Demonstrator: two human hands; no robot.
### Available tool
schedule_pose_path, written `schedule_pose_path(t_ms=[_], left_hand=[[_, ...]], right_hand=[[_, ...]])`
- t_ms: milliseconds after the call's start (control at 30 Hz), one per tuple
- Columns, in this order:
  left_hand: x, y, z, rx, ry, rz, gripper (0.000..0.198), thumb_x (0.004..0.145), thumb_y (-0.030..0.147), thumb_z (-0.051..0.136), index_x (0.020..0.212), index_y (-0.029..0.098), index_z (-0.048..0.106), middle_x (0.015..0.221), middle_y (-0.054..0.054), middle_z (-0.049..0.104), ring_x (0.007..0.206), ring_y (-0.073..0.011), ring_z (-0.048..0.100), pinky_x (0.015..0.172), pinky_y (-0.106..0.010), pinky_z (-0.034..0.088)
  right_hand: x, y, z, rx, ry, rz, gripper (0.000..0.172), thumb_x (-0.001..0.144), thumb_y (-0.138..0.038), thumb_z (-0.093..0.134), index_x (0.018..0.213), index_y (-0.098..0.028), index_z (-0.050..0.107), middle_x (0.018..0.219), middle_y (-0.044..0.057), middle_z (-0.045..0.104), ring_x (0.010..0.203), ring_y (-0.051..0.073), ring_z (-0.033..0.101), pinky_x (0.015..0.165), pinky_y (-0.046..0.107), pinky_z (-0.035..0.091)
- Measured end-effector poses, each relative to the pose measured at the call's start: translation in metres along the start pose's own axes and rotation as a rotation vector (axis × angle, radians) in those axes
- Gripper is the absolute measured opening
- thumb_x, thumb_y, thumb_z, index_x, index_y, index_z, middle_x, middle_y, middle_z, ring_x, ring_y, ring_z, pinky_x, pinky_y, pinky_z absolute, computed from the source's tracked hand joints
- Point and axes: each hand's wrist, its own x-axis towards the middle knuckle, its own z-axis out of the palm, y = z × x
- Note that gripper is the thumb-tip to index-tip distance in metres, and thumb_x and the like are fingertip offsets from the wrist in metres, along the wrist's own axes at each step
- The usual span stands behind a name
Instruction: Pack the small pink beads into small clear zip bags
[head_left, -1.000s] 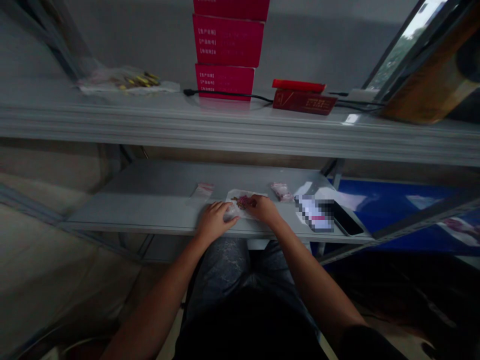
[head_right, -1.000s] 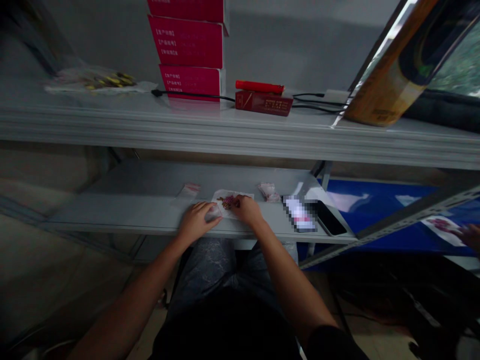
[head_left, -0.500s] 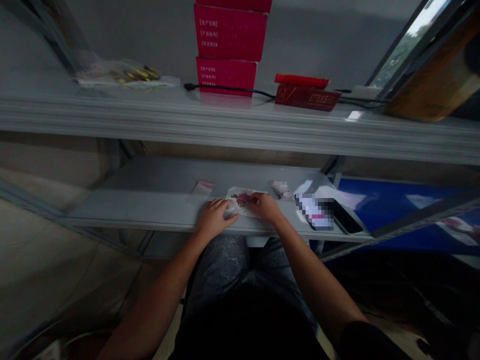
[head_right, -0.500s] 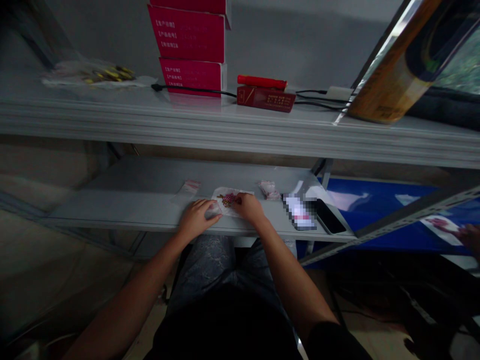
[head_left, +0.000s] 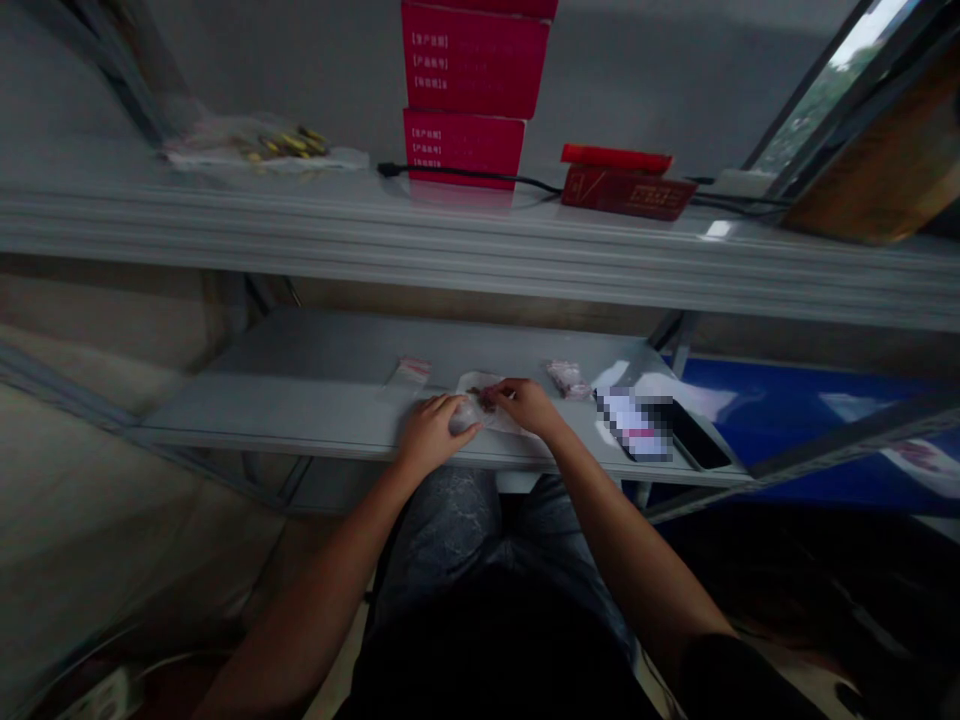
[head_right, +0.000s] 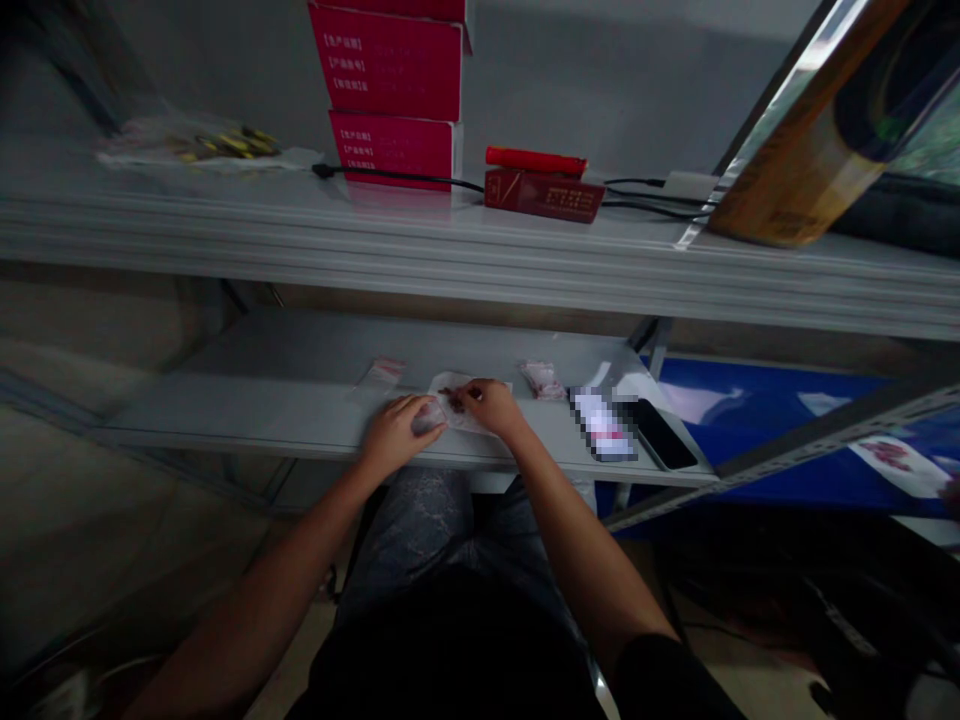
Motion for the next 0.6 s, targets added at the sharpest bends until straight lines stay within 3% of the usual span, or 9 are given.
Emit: schedule_pose_path(t_ms=[300,600], left_hand=[[0.0,-0.002,0.001,0.028,-0.01,0.021,0.041,0.09,0.042,0.075,0.124,0.023,0.065,0.115,-0.009,0.074,0.107,-0.0278,0.068,0.096,-0.041,0.053],[0.0,-0.003,0.003,0.038,-0.008,0.031,0.041,0.09,0.045,0.075,0.124,0.023,0.065,0.115,-0.009,0.073,0.108,-0.0277,0.068,0.097,-0.041,0.054]], right_hand=[[-0.003,-0.013,0.013,-0.333,-0.078,-0.052,0.014,0.089,-0.018,0.067,0.094,-0.016,0.079,0.091,0.008,0.079,0.08,0.019,0.069,0.071,0.026,0.043],[-0.003,-0.014,0.014,-0.304,-0.085,-0.069,0.013,0.09,-0.018,0.067,0.095,-0.015,0.078,0.091,0.008,0.079,0.08,0.019,0.069,0.07,0.025,0.043]])
